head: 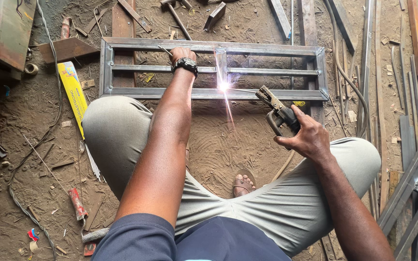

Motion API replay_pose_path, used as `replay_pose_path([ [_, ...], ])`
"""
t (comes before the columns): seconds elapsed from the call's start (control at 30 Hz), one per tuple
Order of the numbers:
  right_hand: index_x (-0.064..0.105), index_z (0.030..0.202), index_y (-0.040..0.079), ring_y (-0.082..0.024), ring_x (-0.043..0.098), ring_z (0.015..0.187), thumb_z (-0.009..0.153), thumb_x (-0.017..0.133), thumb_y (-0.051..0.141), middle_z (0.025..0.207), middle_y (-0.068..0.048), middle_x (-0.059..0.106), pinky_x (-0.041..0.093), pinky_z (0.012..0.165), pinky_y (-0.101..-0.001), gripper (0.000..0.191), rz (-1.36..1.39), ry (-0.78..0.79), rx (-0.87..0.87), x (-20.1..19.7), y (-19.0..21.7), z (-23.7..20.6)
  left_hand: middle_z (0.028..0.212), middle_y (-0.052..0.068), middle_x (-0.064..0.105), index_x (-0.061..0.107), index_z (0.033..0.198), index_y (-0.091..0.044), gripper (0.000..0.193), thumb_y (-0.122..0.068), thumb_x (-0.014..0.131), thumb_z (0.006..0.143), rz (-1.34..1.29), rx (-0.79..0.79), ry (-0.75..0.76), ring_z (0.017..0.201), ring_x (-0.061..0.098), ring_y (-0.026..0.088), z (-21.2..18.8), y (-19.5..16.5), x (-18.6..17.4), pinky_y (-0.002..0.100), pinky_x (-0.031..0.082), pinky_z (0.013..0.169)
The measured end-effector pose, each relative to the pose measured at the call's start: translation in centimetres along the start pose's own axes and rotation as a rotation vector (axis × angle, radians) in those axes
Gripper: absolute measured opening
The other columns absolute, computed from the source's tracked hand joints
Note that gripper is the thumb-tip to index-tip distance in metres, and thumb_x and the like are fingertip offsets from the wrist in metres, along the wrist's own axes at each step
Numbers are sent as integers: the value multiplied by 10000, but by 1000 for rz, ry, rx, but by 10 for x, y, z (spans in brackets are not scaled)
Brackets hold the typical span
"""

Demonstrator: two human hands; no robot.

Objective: The person welds a rectangular metal frame using a handheld welding torch. They sit on the ground, hold the frame steady with one hand, and apply welds along the joints and crossbars with the other hand.

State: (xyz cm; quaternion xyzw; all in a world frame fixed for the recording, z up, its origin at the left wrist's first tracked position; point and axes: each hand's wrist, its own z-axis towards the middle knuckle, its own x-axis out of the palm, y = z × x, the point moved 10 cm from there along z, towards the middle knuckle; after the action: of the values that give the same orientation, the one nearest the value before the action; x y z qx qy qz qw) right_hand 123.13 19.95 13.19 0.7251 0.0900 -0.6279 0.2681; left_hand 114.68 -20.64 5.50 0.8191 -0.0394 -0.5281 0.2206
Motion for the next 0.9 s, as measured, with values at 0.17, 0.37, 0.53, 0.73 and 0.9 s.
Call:
replay_pose_path([
  [0.17, 453, 1517, 53, -315, 720, 1000, 635, 843, 617, 1131, -205, 707, 628, 825, -459, 1117, 16, 0, -6, 1, 0, -1, 914, 62, 674, 693, 1144, -108, 313, -376, 627, 997, 43, 14, -18, 771, 629, 175, 1, -2, 0, 332, 463, 566],
  [0.37, 449, 1517, 45, -320, 719, 1007, 633, 841, 655, 1138, -210, 706, 625, 832, -466, 1143, 6, -5, -13, 1, -1, -1, 955, 63, 683, 696, 1162, -113, 310, -369, 618, 1007, 15, 1, -13, 812, 641, 186, 3, -2, 0, 352, 484, 580],
  [0.53, 458, 1516, 54, -314, 720, 1008, 633, 844, 644, 1137, -204, 710, 623, 843, -460, 1130, 13, -7, -12, 0, 2, -1, 1024, 68, 685, 684, 1201, -135, 290, -341, 597, 1017, -32, -13, -33, 884, 654, 212, 2, -1, -3, 393, 507, 582],
  [0.73, 467, 1508, 56, -305, 723, 999, 608, 854, 615, 1140, -196, 713, 625, 837, -452, 1128, 9, 2, 27, -2, 1, 2, 973, 48, 735, 734, 1154, -107, 311, -356, 583, 1048, -4, 17, 8, 836, 700, 158, 3, -2, 1, 315, 501, 584],
  [0.9, 437, 1536, 8, -333, 711, 1016, 642, 856, 615, 1162, -233, 692, 625, 837, -462, 1159, 80, -63, -23, -6, 0, 1, 976, 52, 716, 724, 1162, -126, 287, -347, 588, 1042, -46, -18, 17, 852, 678, 168, 4, 1, 1, 335, 491, 589],
])
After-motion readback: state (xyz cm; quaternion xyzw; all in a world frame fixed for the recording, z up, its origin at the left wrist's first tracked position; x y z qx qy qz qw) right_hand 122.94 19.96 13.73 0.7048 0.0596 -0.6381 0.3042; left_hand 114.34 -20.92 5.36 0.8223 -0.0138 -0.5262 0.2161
